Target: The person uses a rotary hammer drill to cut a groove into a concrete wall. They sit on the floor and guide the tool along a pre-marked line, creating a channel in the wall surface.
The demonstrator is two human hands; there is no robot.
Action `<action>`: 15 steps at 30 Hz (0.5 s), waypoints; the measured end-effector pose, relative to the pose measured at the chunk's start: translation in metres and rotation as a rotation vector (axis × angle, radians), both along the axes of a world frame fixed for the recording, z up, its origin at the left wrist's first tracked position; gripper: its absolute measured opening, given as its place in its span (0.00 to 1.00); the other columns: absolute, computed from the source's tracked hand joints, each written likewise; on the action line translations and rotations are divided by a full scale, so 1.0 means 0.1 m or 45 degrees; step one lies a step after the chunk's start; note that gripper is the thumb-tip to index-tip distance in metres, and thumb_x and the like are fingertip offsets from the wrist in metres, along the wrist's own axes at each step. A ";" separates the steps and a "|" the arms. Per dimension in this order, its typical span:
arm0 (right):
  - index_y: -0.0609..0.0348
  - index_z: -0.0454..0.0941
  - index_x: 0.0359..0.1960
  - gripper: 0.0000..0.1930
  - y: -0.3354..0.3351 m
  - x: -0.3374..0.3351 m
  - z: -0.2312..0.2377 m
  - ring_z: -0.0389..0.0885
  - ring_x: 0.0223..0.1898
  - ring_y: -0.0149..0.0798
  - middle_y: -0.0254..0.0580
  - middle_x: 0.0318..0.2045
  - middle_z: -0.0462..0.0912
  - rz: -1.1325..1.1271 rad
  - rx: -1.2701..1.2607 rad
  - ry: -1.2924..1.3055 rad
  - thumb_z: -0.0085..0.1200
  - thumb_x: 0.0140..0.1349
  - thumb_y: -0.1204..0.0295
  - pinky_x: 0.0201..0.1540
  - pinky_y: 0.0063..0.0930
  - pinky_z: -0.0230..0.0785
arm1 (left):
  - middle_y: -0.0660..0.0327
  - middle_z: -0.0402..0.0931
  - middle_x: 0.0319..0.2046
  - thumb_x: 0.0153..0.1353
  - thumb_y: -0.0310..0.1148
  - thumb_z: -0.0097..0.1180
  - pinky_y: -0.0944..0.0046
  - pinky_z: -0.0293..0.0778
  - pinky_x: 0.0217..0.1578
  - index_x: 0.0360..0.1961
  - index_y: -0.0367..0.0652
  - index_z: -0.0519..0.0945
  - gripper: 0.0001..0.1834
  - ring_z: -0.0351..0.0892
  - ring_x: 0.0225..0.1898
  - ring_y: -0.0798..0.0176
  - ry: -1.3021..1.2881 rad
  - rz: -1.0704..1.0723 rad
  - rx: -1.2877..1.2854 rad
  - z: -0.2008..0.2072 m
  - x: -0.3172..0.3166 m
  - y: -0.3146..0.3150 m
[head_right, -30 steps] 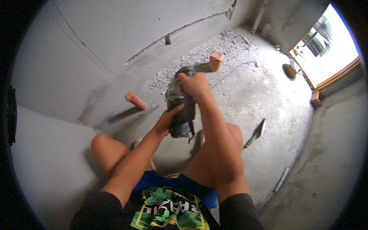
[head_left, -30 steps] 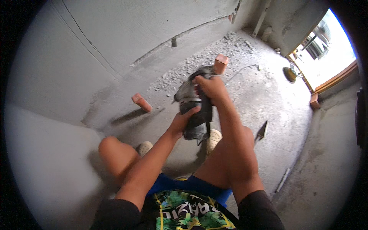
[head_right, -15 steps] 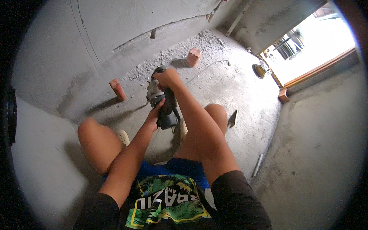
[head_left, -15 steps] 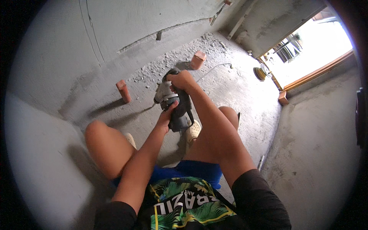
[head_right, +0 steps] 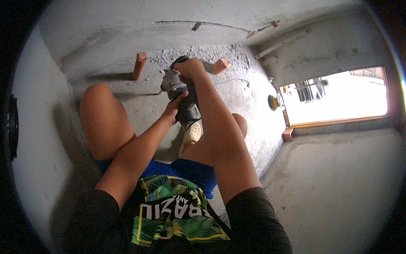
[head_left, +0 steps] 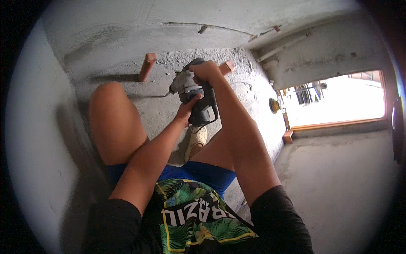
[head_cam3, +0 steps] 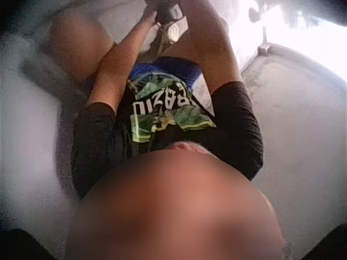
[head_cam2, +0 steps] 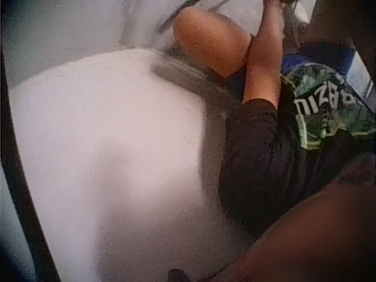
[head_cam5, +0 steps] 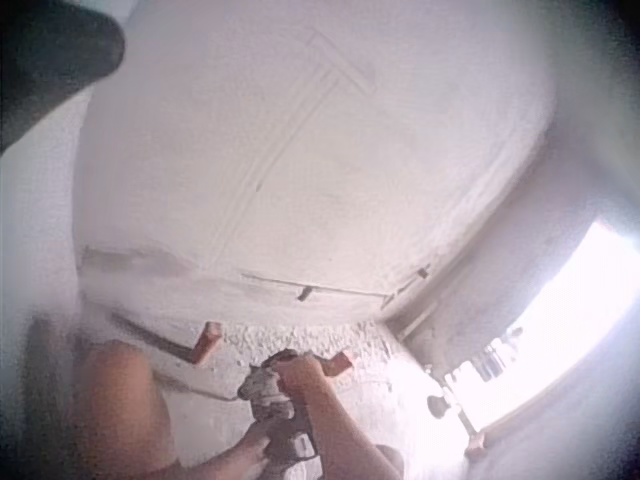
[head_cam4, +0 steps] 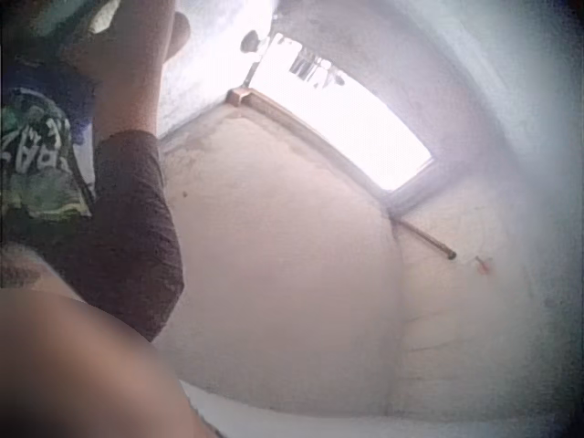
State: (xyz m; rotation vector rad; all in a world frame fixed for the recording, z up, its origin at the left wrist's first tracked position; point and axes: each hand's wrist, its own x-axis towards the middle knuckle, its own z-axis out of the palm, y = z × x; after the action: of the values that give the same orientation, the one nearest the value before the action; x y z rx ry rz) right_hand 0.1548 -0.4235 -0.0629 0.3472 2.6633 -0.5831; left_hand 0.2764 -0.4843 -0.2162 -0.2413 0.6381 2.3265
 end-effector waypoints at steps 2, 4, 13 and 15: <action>0.62 0.83 0.20 0.23 -0.31 -0.05 0.00 0.84 0.20 0.39 0.44 0.17 0.83 -0.047 -0.017 -0.033 0.56 0.59 0.53 0.28 0.33 0.76 | 0.58 0.79 0.53 0.47 0.61 0.74 0.56 0.74 0.57 0.61 0.38 0.71 0.49 0.80 0.52 0.59 -0.022 0.103 0.034 0.01 -0.04 -0.16; 0.61 0.83 0.20 0.22 -0.54 -0.09 0.03 0.84 0.20 0.37 0.41 0.17 0.83 0.157 0.131 -0.029 0.55 0.58 0.53 0.30 0.34 0.77 | 0.59 0.78 0.55 0.53 0.58 0.71 0.56 0.74 0.57 0.63 0.40 0.71 0.44 0.79 0.54 0.60 -0.009 0.187 0.126 0.01 -0.04 -0.29; 0.61 0.85 0.29 0.19 -1.30 -0.02 0.17 0.81 0.27 0.41 0.46 0.27 0.85 0.357 0.166 -0.283 0.63 0.50 0.55 0.35 0.39 0.75 | 0.62 0.80 0.52 0.67 0.56 0.55 0.56 0.77 0.53 0.62 0.47 0.73 0.31 0.80 0.52 0.61 -0.006 0.477 0.443 -0.19 -0.03 -0.13; 0.60 0.84 0.26 0.18 -1.43 0.06 0.21 0.81 0.25 0.39 0.43 0.24 0.84 0.410 0.143 -0.235 0.65 0.48 0.56 0.34 0.38 0.75 | 0.62 0.80 0.53 0.68 0.58 0.51 0.57 0.76 0.54 0.62 0.48 0.73 0.31 0.80 0.53 0.60 -0.105 0.424 0.502 -0.22 -0.06 -0.18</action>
State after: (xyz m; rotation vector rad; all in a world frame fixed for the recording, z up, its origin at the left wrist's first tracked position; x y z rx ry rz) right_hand 0.1605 -0.5663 -0.0414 -0.0014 2.5049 -0.2870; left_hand 0.2704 -0.5018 -0.2383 -0.2736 0.0917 2.6838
